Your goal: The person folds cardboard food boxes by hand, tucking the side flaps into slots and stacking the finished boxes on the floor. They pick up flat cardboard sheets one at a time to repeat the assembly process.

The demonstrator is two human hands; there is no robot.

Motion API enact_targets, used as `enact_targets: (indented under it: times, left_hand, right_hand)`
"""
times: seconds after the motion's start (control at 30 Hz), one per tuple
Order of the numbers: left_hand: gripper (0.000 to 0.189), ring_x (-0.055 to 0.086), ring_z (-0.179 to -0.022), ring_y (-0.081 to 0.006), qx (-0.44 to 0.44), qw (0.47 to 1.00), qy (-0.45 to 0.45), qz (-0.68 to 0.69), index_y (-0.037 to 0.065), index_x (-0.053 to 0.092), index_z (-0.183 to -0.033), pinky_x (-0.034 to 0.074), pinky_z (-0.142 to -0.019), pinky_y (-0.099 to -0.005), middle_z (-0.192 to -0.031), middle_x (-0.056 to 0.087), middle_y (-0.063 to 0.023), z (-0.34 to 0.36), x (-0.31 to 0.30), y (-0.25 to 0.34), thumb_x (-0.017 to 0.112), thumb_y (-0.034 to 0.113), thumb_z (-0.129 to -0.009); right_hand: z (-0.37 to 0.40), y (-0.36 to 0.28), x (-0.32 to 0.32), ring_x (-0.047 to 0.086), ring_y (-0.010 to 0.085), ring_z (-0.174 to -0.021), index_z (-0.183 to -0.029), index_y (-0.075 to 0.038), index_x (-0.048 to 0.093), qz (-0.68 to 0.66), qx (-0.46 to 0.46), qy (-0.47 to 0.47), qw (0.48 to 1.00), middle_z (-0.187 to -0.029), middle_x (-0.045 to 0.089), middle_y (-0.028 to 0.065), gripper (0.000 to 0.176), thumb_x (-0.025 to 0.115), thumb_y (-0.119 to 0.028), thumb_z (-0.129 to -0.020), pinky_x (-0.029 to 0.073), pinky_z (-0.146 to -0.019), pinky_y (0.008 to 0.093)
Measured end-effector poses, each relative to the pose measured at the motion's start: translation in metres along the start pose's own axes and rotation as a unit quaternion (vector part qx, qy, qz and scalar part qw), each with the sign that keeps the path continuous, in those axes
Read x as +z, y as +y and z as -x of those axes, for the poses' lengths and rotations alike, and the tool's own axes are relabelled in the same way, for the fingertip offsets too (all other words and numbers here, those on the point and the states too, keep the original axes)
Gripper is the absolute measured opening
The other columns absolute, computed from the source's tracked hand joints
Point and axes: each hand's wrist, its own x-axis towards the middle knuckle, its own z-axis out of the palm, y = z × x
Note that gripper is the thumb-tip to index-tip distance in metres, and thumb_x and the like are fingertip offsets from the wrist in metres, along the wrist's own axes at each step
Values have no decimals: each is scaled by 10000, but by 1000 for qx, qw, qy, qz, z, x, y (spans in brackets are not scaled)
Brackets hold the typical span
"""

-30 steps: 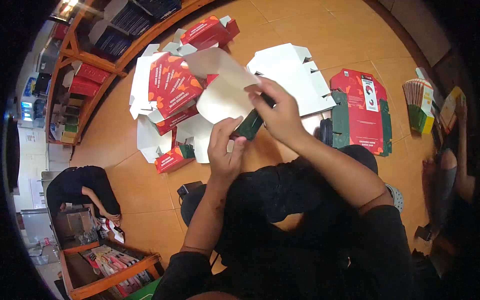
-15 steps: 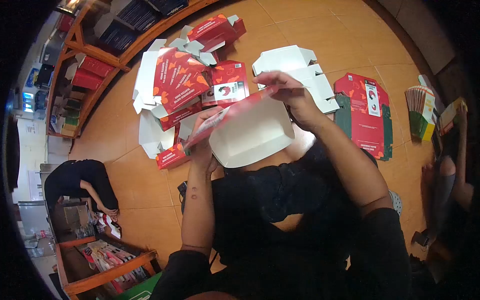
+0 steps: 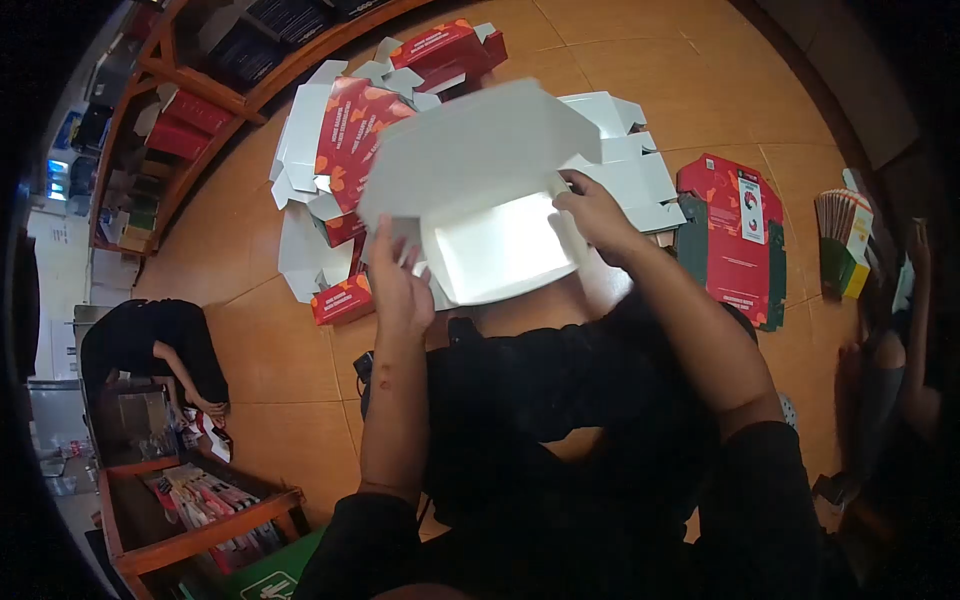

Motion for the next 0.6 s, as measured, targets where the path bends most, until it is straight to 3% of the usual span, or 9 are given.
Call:
enact_targets:
  times: [0.07,0.13,0.2,0.23,0.3,0.33,0.47,0.53,0.6]
  left_hand:
    - [541,451,-1218,-227,37,968,246,-39,77,366,-1394,329,-1044,-383,-1361,434,-110,1,-1,7,576,314,-956]
    - [544,392,-1269,-236,95,968,231,-15,114,345,-1392,278,-1060,-402,-1410,361,-101,6,-7,14,578,302,-938]
    - [470,379,-1284,-246,314,909,269,-46,93,354,-1354,284,-1063,-418,-1379,379,-95,14,-2,26,540,257,-954]
    - [470,379,-1284,-246,313,909,272,-38,93,354,-1354,284,-1063,-418,-1379,379,-95,13,-2,27,540,257,-954]
    - [406,382,-1295,-256,449,861,227,-81,70,353,-1319,302,-1061,-434,-1375,377,-99,15,-6,26,497,205,-964]
    - [406,382,-1295,-256,444,863,229,-78,70,353,-1319,302,-1061,-434,-1375,377,-99,16,-6,25,497,205,-964]
    - [363,374,-1323,-278,467,856,204,-91,59,350,-1297,305,-1073,-453,-1366,383,-113,15,-5,24,471,201,-986]
    - [360,397,-1303,-273,389,902,181,-53,64,348,-1302,336,-1050,-445,-1372,381,-124,14,-6,27,467,204,-992]
    - [339,424,-1274,-265,355,919,169,-39,58,372,-1284,358,-1031,-436,-1345,413,-127,14,-5,29,469,199,-992]
  right_hand:
    - [-15,31,3,596,220,-1007,-1385,8,400,36,11,50,998,-1137,585,137,606,580,-154,-829,487,-855,337]
    - [-9,44,24,594,222,-994,-1312,30,440,32,38,86,995,-1127,588,139,538,587,-154,-828,485,-848,335]
    - [-20,75,47,584,227,-1015,-1266,64,450,107,48,114,987,-1147,576,168,525,604,-173,-824,478,-857,328]
    - [-21,76,62,578,236,-1038,-1256,77,447,100,31,91,990,-1170,568,189,550,630,-217,-828,470,-880,329]
    - [-24,77,97,569,251,-1076,-1249,87,444,-5,22,18,1000,-1204,551,226,619,677,-308,-834,457,-914,330]
    - [-29,76,110,565,257,-1092,-1252,84,444,-104,24,-33,994,-1216,542,240,658,698,-356,-835,452,-926,330]
    - [-42,107,113,565,272,-1111,-1253,77,444,36,38,49,997,-1263,541,205,679,729,-371,-830,456,-932,358]
    - [-36,119,77,565,314,-1104,-1246,44,462,219,-79,15,972,-1249,542,201,644,749,-334,-811,452,-950,396]
    - [-38,114,31,518,370,-1165,-1245,-38,507,453,-217,0,865,-1267,522,207,602,774,-264,-755,444,-983,435]
